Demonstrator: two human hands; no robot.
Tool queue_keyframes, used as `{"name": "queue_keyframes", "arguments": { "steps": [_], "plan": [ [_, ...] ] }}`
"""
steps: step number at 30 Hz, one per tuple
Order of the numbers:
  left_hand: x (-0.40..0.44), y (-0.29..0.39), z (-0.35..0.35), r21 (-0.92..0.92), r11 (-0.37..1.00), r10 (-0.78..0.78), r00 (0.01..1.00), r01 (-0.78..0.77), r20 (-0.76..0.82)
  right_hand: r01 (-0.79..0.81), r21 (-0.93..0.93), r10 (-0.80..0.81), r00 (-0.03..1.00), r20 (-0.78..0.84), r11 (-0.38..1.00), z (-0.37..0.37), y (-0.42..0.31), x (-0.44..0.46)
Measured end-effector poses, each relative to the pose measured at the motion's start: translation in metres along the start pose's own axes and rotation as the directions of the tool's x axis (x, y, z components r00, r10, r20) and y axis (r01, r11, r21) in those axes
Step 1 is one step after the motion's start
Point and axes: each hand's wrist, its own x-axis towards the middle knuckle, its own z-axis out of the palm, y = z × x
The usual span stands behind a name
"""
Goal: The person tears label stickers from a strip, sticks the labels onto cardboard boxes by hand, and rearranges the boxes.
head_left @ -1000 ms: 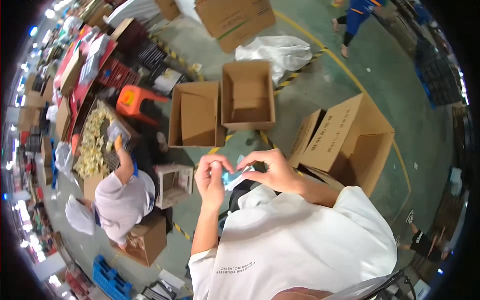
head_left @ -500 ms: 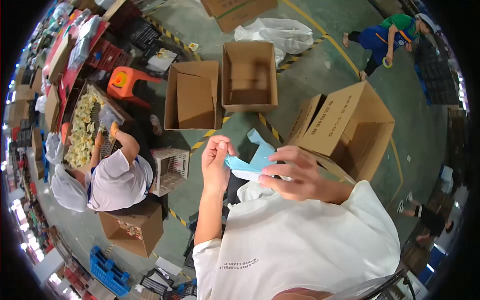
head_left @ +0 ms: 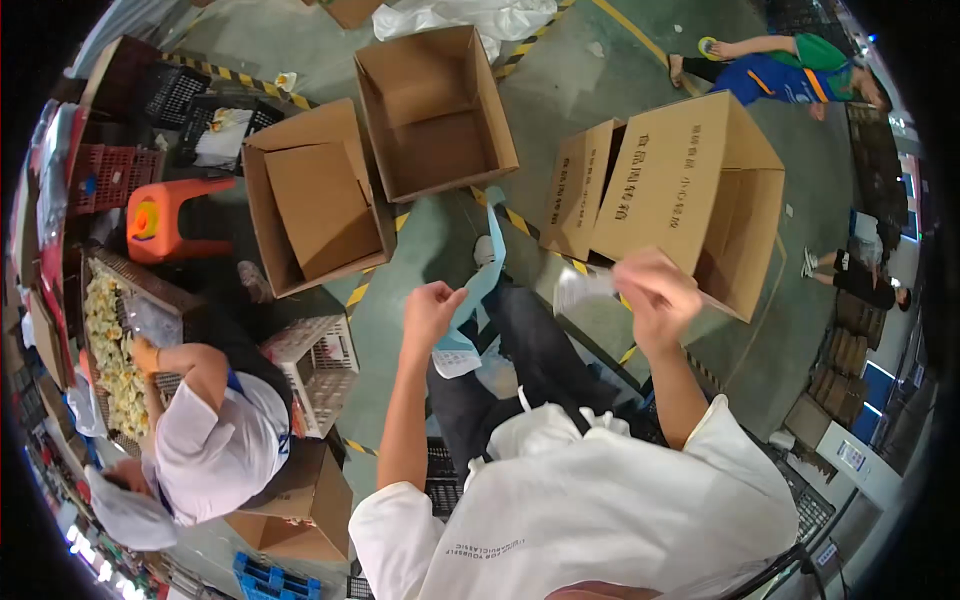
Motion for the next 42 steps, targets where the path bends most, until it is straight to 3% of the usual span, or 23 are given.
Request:
{"name": "queue_keyframes", "arguments": {
  "steps": [1,2,5,7,10,11,12,16,18,20,22,24,29,32,34,35,37,41,42],
  "plan": [
    [0.015,0.0,0.006,0.037,0.997,0.059,0.998,-0.06,0.032,-0.096,-0.101,0.097,0.995,0.012,0.99,0.006,0.036,-0.005],
    [0.034,-0.002,0.013,0.077,0.989,0.118,0.99,-0.123,0.071,-0.083,-0.146,0.086,0.996,0.014,0.986,0.017,0.08,-0.009],
    [0.098,-0.013,0.037,0.27,0.962,-0.027,0.97,-0.041,0.241,-0.067,-0.234,0.072,0.997,0.016,0.97,0.048,0.203,-0.02],
    [0.14,-0.036,0.058,0.304,0.947,0.018,0.96,-0.107,0.281,-0.069,-0.274,0.076,0.997,0.015,0.959,0.068,0.259,-0.026],
    [0.183,-0.076,0.085,0.315,0.926,0.094,0.937,-0.206,0.336,-0.042,-0.226,0.049,0.998,0.028,0.973,0.091,0.328,-0.039],
    [0.189,-0.083,0.091,0.305,0.931,0.089,0.934,-0.202,0.345,-0.161,-0.14,0.158,0.987,-0.032,0.977,0.101,0.336,-0.043],
    [0.197,-0.087,0.098,0.293,0.933,0.098,0.931,-0.209,0.35,-0.122,-0.122,0.12,0.993,-0.019,0.985,0.106,0.349,-0.047],
    [0.227,-0.122,0.127,0.291,0.921,0.178,0.944,-0.259,0.278,0.127,-0.078,-0.111,0.978,0.178,0.989,0.115,0.406,-0.067],
    [0.249,-0.136,0.141,0.291,0.918,0.194,0.945,-0.269,0.263,0.143,-0.053,-0.128,0.965,0.229,0.988,0.132,0.432,-0.079],
    [0.272,-0.162,0.16,0.31,0.87,0.404,0.915,-0.383,-0.004,0.218,-0.04,-0.206,0.956,0.208,0.975,0.154,0.477,-0.096],
    [0.3,-0.17,0.176,0.296,0.862,0.444,0.895,-0.411,-0.051,0.308,-0.049,-0.293,0.936,0.196,0.95,0.174,0.512,-0.101],
    [0.328,-0.175,0.19,0.156,0.864,0.491,0.87,-0.479,-0.047,0.339,-0.063,-0.325,0.932,0.16,0.939,0.189,0.539,-0.1],
    [0.369,-0.176,0.209,0.183,0.822,0.526,0.842,-0.54,0.121,0.344,-0.087,-0.334,0.936,0.114,0.935,0.206,0.575,-0.092],
    [0.39,-0.174,0.215,0.31,0.744,0.614,0.788,-0.592,0.032,0.35,-0.075,-0.344,0.935,0.081,0.934,0.21,0.59,-0.088],
    [0.399,-0.172,0.218,0.413,0.608,0.763,0.644,-0.678,-0.065,0.342,-0.069,-0.339,0.939,0.06,0.937,0.214,0.6,-0.088],
    [0.405,-0.171,0.22,0.413,0.605,0.766,0.64,-0.681,-0.066,0.33,-0.062,-0.328,0.944,0.037,0.942,0.217,0.603,-0.087],
    [0.413,-0.171,0.223,0.481,0.511,0.841,0.53,-0.713,-0.107,0.314,-0.055,-0.314,0.949,0.016,0.948,0.218,0.61,-0.086],
    [0.42,-0.168,0.222,0.591,0.5,0.828,0.549,-0.633,-0.113,0.371,-0.061,-0.371,0.929,0.01,0.927,0.217,0.615,-0.08],
    [0.423,-0.17,0.223,0.584,0.489,0.846,0.515,-0.648,-0.137,0.387,-0.067,-0.387,0.922,0.012,0.92,0.217,0.616,-0.079]
  ]
}}
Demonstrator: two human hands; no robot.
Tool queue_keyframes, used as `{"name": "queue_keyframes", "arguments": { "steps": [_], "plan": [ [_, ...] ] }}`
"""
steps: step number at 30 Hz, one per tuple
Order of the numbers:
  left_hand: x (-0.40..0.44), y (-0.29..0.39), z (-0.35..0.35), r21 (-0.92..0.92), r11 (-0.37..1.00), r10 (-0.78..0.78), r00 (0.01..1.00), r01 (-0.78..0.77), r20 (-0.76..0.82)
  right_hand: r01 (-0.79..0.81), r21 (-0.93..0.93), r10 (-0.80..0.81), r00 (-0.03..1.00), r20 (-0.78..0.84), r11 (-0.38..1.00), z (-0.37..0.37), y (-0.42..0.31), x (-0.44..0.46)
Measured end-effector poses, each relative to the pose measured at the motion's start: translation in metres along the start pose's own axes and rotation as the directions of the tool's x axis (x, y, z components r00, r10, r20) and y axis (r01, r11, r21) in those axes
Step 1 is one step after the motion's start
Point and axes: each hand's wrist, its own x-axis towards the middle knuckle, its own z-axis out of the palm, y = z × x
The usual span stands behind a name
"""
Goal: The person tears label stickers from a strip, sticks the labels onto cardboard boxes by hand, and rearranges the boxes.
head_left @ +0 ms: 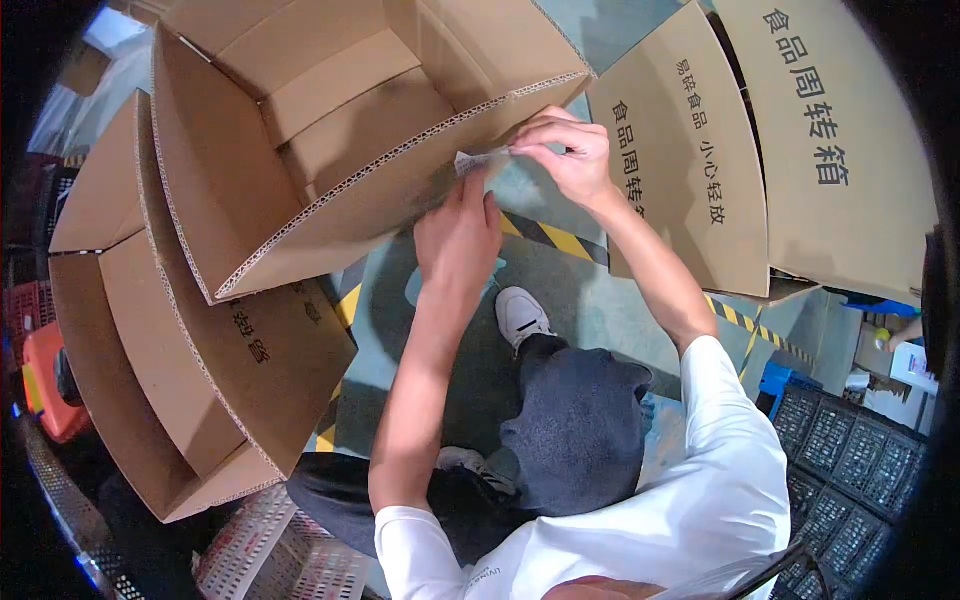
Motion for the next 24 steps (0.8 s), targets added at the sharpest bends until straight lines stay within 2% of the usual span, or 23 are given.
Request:
{"name": "queue_keyframes", "arguments": {
  "steps": [2,4,5,7,8,10,13,18,21,24],
  "plan": [
    [0.0,-0.001,0.002,-0.011,1.0,0.023,0.999,-0.024,-0.039,0.002,-0.002,-0.002,1.0,0.001,1.0,-0.001,0.002,0.0],
    [0.001,0.003,0.0,-0.134,0.983,-0.118,0.992,0.122,0.036,0.004,-0.009,-0.004,1.0,0.003,1.0,-0.003,0.003,-0.001],
    [0.003,0.002,0.003,-0.134,0.984,-0.113,0.993,0.117,0.035,-0.009,-0.038,0.009,1.0,0.006,0.999,-0.004,0.003,0.0],
    [0.005,0.0,0.01,-0.083,0.996,-0.047,0.994,0.039,-0.101,-0.017,-0.071,0.018,1.0,0.007,0.997,-0.004,0.004,0.001],
    [0.007,0.002,0.009,-0.084,0.996,-0.043,0.994,0.034,-0.104,-0.021,-0.09,0.02,1.0,-0.009,0.996,-0.003,0.004,0.001],
    [0.007,0.01,0.005,-0.142,0.979,-0.146,0.989,0.146,0.012,-0.021,-0.112,0.018,0.999,-0.027,0.993,-0.003,0.004,0.002],
    [0.009,0.013,0.006,-0.221,0.967,-0.138,0.99,0.126,-0.038,-0.091,-0.134,0.085,0.995,-0.055,0.987,-0.003,0.0,0.004],
    [0.013,0.016,0.008,-0.161,0.984,-0.098,0.989,0.079,-0.114,-0.219,-0.159,0.205,0.974,-0.102,0.963,-0.002,-0.01,0.007],
    [0.015,0.021,0.005,-0.147,0.986,-0.111,0.978,0.085,-0.177,-0.137,-0.239,0.106,0.985,-0.138,0.961,-0.002,-0.008,0.007],
    [0.016,0.026,0.006,-0.13,0.985,-0.136,0.967,0.11,-0.217,-0.126,-0.245,0.081,0.98,-0.184,0.961,0.0,-0.008,0.007]
  ]
}}
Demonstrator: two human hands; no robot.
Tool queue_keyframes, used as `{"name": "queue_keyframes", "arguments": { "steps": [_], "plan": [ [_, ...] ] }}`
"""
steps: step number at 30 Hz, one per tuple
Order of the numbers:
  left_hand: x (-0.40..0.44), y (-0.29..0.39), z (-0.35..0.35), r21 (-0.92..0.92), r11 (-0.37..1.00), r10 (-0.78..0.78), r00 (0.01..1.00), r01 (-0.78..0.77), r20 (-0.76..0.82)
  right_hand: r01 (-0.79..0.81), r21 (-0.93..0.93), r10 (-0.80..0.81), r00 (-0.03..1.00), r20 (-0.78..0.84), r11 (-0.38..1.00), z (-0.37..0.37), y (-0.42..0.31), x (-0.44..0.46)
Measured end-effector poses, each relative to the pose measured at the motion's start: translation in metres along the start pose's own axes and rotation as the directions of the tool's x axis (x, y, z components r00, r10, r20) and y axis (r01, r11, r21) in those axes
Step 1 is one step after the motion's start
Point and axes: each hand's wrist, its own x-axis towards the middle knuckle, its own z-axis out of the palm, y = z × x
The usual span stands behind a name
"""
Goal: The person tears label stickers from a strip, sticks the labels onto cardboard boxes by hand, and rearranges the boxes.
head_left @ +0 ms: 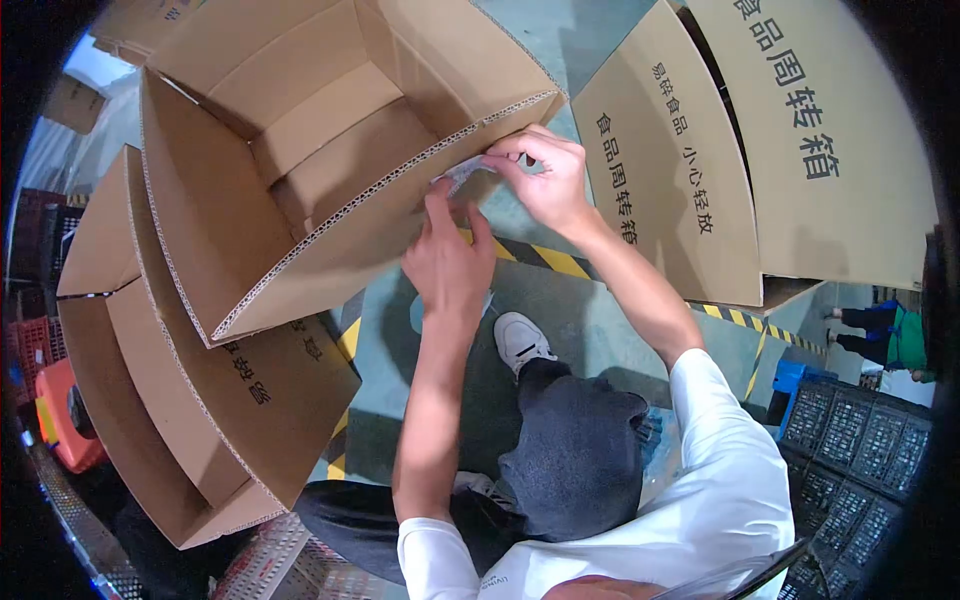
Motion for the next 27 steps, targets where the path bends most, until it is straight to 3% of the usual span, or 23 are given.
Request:
{"name": "queue_keyframes", "arguments": {
  "steps": [2,4,8,10,13,15,16,18,19,20,22,27],
  "plan": [
    [0.0,0.001,0.003,0.038,0.999,-0.003,1.0,0.004,-0.023,-0.001,-0.014,0.001,1.0,-0.021,1.0,0.003,-0.002,0.0],
    [0.0,-0.003,0.01,0.041,0.999,-0.016,0.989,0.023,-0.146,0.0,-0.028,-0.001,0.999,-0.043,1.0,0.005,-0.006,0.001],
    [0.004,-0.02,0.018,0.058,0.991,-0.106,0.98,0.117,-0.171,-0.016,-0.134,0.005,0.996,-0.085,0.991,0.01,-0.018,-0.001],
    [0.01,-0.023,0.021,0.035,0.99,-0.117,0.944,0.134,-0.31,-0.026,-0.144,0.012,0.995,-0.103,0.989,0.012,-0.02,0.001],
    [0.013,-0.023,0.017,0.125,0.991,-0.003,0.928,0.054,-0.372,0.055,-0.232,-0.079,0.992,-0.098,0.971,0.011,-0.023,0.002],
    [0.011,-0.028,0.022,0.099,0.994,-0.002,0.923,0.043,-0.384,-0.09,-0.433,0.066,0.995,-0.071,0.897,0.006,-0.037,0.004],
    [0.011,-0.031,0.024,0.073,0.997,-0.003,0.917,0.035,-0.398,-0.092,-0.436,0.065,0.995,-0.076,0.895,0.002,-0.04,0.009],
    [0.011,-0.031,0.024,0.077,0.994,-0.041,0.919,0.077,-0.391,-0.299,-0.548,0.309,0.948,-0.078,0.781,-0.011,-0.043,0.018],
    [0.01,-0.03,0.024,0.083,0.989,-0.083,0.92,0.124,-0.384,-0.288,-0.584,0.345,0.939,-0.016,0.759,-0.016,-0.037,0.018],
    [0.01,-0.025,0.019,0.081,0.99,-0.079,0.92,0.119,-0.385,-0.289,-0.584,0.343,0.939,-0.02,0.758,-0.017,-0.031,0.015],
    [0.012,-0.015,0.01,-0.022,0.987,-0.159,0.923,0.162,-0.35,-0.117,-0.475,0.178,0.98,0.084,0.872,-0.014,-0.02,0.007],
    [0.02,-0.002,0.001,-0.003,0.971,-0.222,0.904,0.237,-0.366,-0.158,-0.444,0.172,0.985,-0.008,0.882,-0.009,-0.022,0.005]
  ]
}}
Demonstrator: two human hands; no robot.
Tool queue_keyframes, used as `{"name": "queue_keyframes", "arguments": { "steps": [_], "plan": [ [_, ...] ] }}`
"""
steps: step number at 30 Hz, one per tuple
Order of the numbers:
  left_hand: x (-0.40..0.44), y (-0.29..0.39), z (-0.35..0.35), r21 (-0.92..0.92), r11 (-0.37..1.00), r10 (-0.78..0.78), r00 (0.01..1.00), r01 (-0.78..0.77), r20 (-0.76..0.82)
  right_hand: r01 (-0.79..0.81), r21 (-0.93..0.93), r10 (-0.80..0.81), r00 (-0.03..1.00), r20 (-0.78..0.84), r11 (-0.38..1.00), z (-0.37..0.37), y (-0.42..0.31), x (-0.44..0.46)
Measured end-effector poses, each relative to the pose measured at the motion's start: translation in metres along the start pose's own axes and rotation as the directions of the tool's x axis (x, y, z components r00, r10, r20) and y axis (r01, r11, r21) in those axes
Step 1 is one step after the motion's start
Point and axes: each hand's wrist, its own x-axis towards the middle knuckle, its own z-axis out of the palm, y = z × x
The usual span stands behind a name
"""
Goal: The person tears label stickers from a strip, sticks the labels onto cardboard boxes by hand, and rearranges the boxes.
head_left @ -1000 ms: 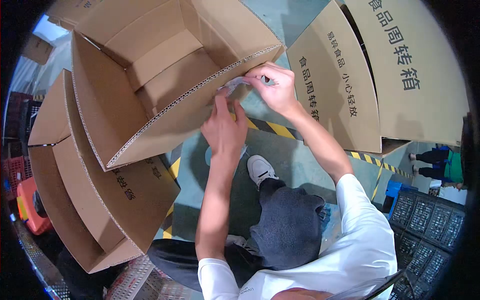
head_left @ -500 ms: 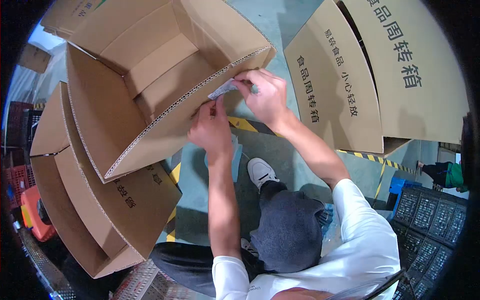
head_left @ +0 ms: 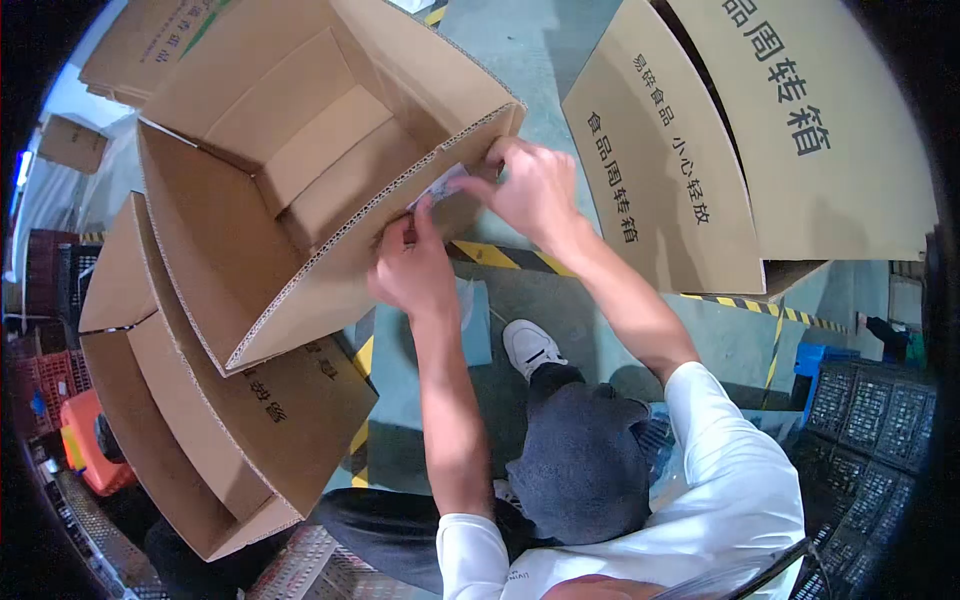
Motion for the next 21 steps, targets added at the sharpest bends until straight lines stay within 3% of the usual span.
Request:
{"name": "queue_keyframes", "arguments": {
  "steps": [2,6,8,10,11,13,15,17,19,21],
  "plan": [
    [0.001,0.002,-0.003,-0.031,0.999,-0.044,0.999,0.045,0.016,-0.071,0.063,0.068,0.996,0.054,0.995,0.006,0.008,0.002],
    [0.009,-0.002,-0.015,-0.044,0.997,-0.061,0.998,0.062,0.011,-0.107,0.104,0.107,0.994,0.009,0.989,0.013,0.023,-0.001],
    [0.007,-0.003,-0.015,-0.072,0.993,-0.094,0.995,0.097,0.037,-0.134,0.134,0.122,0.988,0.095,0.982,0.015,0.031,-0.008],
    [0.0,-0.01,-0.009,-0.084,0.986,0.137,0.988,-0.143,-0.064,-0.094,0.151,0.078,0.991,0.11,0.984,0.022,0.031,-0.018],
    [-0.002,-0.011,-0.008,-0.08,0.985,0.149,0.987,-0.153,-0.058,-0.041,0.162,0.02,0.992,0.129,0.986,0.025,0.029,-0.021],
    [-0.005,-0.012,-0.004,0.173,0.973,0.14,0.987,-0.151,0.076,-0.06,0.189,0.029,0.987,0.161,0.98,0.033,0.028,-0.021],
    [-0.007,-0.016,0.005,0.206,0.962,0.16,0.982,-0.179,0.105,-0.077,0.211,0.035,0.98,0.196,0.975,0.034,0.032,-0.022],
    [-0.009,-0.018,0.011,0.24,0.95,0.173,0.976,-0.201,0.131,-0.041,0.436,-0.043,0.983,0.181,0.899,0.029,0.039,-0.024],
    [-0.012,-0.019,0.016,0.058,0.994,0.086,0.994,-0.09,0.071,-0.087,0.477,0.003,0.985,0.175,0.875,0.034,0.04,-0.027],
    [-0.019,-0.025,0.021,0.016,1.0,0.02,0.997,-0.022,0.081,-0.136,0.517,0.052,0.983,0.174,0.845,0.032,0.032,-0.026]
  ]
}}
